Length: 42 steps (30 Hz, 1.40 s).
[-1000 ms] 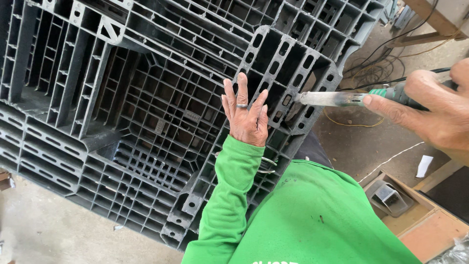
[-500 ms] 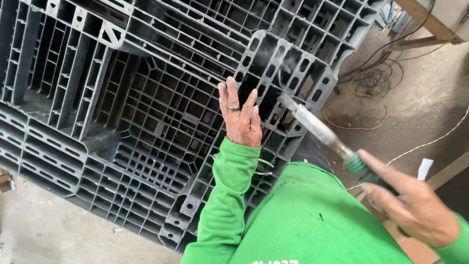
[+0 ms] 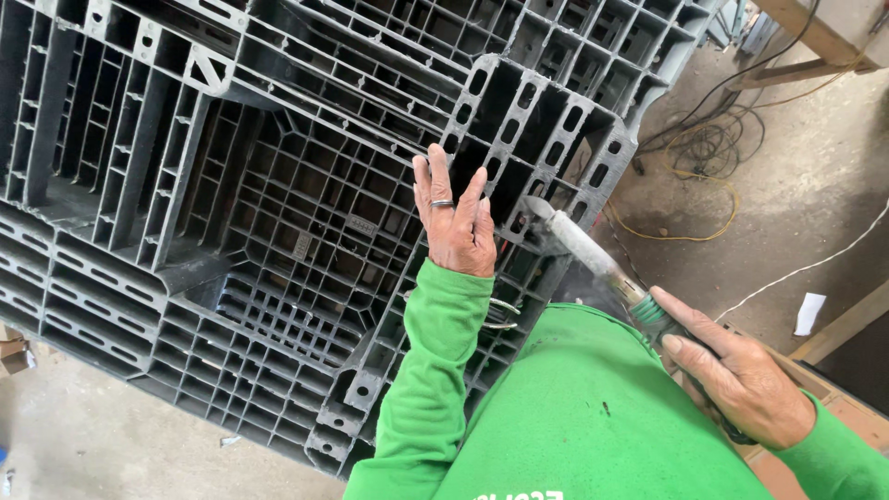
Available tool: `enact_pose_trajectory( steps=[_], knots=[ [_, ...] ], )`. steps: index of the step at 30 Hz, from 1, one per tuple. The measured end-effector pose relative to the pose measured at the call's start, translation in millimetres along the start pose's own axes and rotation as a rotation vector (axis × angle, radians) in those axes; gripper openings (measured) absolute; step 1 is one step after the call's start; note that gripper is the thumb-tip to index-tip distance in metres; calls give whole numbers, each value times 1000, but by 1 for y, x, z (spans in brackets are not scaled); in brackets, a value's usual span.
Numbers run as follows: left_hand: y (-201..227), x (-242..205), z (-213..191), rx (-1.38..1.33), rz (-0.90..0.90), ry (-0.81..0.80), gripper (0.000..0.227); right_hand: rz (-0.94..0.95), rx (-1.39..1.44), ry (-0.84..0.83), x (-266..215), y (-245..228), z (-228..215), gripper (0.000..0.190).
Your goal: The person uses a soldering iron to melt and smooth the edges of a black plastic crate. They hold the crate steady with one hand while applying the tool to specific grid sections. The person also uses pliers to adjust parts of the crate during the process.
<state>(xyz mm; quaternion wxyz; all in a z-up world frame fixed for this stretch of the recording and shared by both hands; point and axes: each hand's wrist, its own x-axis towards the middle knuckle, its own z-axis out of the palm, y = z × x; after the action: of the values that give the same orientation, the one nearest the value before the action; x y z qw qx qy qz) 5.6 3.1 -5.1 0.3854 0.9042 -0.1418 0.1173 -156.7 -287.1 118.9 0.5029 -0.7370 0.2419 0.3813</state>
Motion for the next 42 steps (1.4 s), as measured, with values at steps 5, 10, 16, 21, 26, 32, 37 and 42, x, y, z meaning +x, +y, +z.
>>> enact_pose_trajectory(
  steps=[5,10,16,21,26,32,37,42],
  knots=[
    [1,-1,-1,-3,-1,-2,42,51,-144,96,5,-7,-10,63],
    [1,0,1,1,-3,6,40,53,-146,105,14,-3,-13,66],
    [2,2,-1,-22,5,33,39,-8,-45,-15,6,14,-10,65],
    [6,-1,-1,-35,-12,27,39,75,70,90,9,17,-6,61],
    [5,4,-3,-22,8,43,42,-64,46,38,11,7,-1,64],
    [6,4,-4,-24,-29,60,40,62,58,0,8,-2,3,68],
    [8,2,-4,-106,-80,60,40,-7,178,78,13,-5,5,67],
    [18,9,-33,-227,-127,-5,39,-379,252,180,19,-2,-1,68]
  ],
)
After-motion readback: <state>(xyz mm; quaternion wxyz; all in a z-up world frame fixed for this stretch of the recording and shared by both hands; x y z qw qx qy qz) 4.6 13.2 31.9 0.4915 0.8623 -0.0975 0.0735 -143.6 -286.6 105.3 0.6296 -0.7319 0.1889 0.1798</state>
